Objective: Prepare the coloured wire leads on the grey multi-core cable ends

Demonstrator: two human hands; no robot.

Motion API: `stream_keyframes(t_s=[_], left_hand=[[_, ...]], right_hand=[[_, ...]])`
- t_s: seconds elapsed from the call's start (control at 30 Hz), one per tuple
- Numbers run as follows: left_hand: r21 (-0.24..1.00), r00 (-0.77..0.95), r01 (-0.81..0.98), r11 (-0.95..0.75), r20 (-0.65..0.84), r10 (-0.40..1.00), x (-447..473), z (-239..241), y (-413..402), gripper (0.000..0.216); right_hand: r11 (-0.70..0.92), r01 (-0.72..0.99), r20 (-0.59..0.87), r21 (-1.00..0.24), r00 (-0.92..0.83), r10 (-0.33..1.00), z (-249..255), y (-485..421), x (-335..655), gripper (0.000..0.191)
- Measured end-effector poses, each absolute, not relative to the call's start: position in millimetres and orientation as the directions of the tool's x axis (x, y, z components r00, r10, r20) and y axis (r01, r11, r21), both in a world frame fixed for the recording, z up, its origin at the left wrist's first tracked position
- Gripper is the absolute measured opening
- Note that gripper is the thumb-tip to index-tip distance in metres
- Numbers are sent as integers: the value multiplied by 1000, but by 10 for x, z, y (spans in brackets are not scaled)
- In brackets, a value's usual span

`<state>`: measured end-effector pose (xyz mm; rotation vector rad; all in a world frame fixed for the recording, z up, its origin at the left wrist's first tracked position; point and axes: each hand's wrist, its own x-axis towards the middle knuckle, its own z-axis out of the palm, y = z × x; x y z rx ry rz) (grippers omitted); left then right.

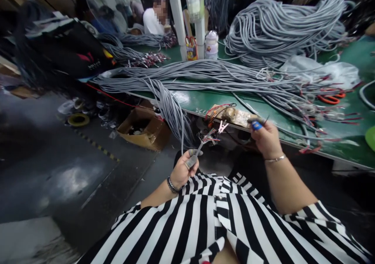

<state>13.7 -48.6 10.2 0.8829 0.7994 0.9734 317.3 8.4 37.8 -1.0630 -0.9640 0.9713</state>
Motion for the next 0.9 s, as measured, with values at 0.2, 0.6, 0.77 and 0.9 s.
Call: stream_keyframes(t_s=[0.2,0.6,0.77,0.9], left_hand=[[875,416,-299,380,-239,878,271,108,-420,35],[836,753,-103,539,-288,591,493,115,-82,51],[863,634,-138,485,-299,713,647,62,8,48],[903,552,-133,409,-275,787,706,-31,-12,44]], right_hand=[[-70,-86,-60,-994,-120,991,283,-439,2496,27],[-169,-283,-131,-944,-150,980,412,-314,2253,32],[-216,-342,-226,-915,-11,974,315,-251,2282,33],[-275,-467,-326,-841,30,945,222,-216,2283,36]])
